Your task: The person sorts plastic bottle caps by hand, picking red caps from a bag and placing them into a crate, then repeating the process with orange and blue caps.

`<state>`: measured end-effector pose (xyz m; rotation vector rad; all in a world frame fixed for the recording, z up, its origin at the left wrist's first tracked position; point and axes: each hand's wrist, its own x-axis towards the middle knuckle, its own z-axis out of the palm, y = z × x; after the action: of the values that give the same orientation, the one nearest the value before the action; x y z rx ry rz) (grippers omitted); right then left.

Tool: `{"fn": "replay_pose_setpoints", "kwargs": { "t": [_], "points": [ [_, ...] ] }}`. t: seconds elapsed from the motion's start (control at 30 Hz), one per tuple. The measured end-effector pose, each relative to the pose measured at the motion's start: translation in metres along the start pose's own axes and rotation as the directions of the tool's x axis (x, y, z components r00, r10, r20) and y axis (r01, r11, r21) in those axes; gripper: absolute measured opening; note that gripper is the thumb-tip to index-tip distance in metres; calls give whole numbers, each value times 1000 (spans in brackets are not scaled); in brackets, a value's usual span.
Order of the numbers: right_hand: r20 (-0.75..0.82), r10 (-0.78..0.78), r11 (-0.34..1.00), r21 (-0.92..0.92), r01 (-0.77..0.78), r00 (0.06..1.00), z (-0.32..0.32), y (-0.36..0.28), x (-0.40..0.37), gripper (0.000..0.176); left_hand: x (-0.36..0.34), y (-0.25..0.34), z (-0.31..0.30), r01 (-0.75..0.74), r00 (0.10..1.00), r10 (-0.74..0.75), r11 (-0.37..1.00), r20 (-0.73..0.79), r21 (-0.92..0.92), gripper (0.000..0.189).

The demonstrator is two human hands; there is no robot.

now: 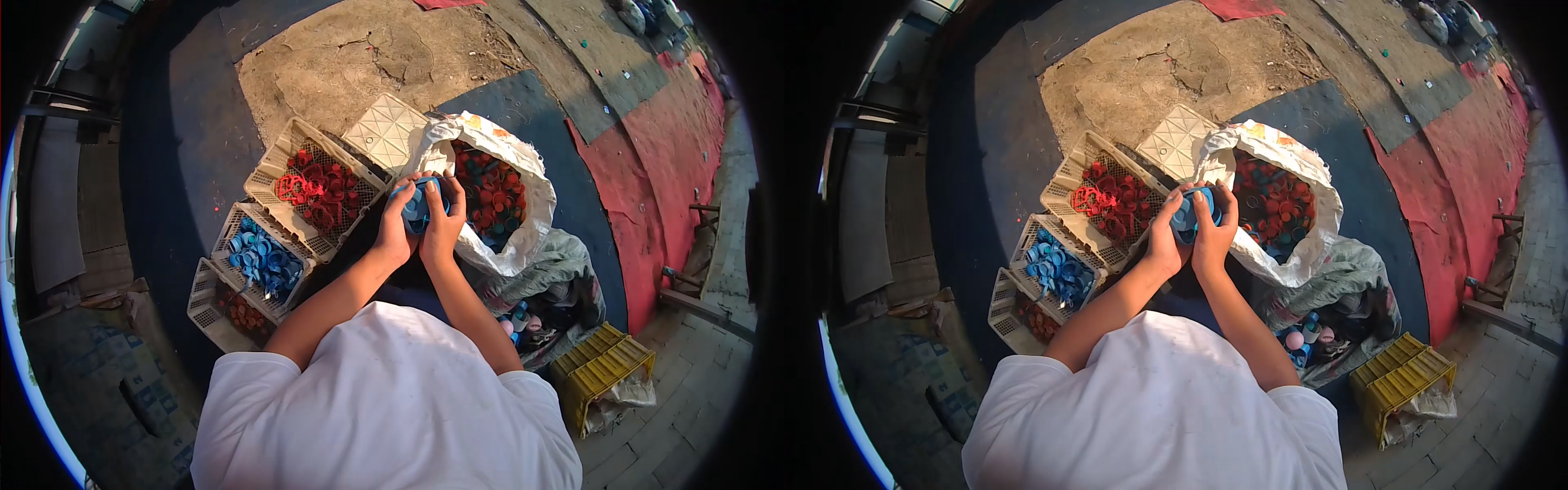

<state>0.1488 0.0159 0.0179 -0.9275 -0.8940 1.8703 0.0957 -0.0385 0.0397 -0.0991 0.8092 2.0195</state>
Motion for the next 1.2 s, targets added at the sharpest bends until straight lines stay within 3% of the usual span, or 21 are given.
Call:
{"fn": "replay_pose_setpoints", "kwargs": {
  "t": [0.1, 0.17, 0.43, 0.53, 0.67, 0.8, 0.93, 1.07, 1.2],
  "points": [
    [64, 98, 995, -32, -96, 993, 14, 10, -21, 53, -16, 7, -24, -54, 995, 57, 998, -78, 43, 35],
    [72, 94, 989, -121, -85, 993, 26, 16, -36, 51, -29, 16, -34, -90, 987, 91, 996, -130, 11, 32],
    [184, 184, 972, -177, -151, 966, 79, 53, -77, 47, -68, 61, -82, -274, 933, 244, 958, -264, -81, 32],
    [225, 197, 970, -188, -156, 954, 103, 73, -100, 42, -85, 87, -108, -317, 930, 252, 919, -269, -234, 30],
    [295, 209, 967, -206, -152, 932, 133, 121, -145, 34, -125, 125, -157, -386, 912, 289, 843, -290, -374, 30],
    [308, 328, 942, -177, -285, 893, 179, 170, -218, 32, -176, 176, -231, -425, 889, 297, 820, -348, -384, 33],
    [348, 524, 851, -202, -484, 777, 202, 235, -277, 26, -234, 211, -296, -453, 858, 315, 837, -406, -307, 33],
    [358, 727, 681, -264, -683, 586, 208, 285, -309, 26, -259, 224, -359, -450, 805, 273, 860, -528, -241, 32],
    [364, 788, 598, -259, -759, 497, 213, 325, -311, 31, -252, 227, -420, -429, 821, 251, 865, -513, -262, 35]
  ]
}}
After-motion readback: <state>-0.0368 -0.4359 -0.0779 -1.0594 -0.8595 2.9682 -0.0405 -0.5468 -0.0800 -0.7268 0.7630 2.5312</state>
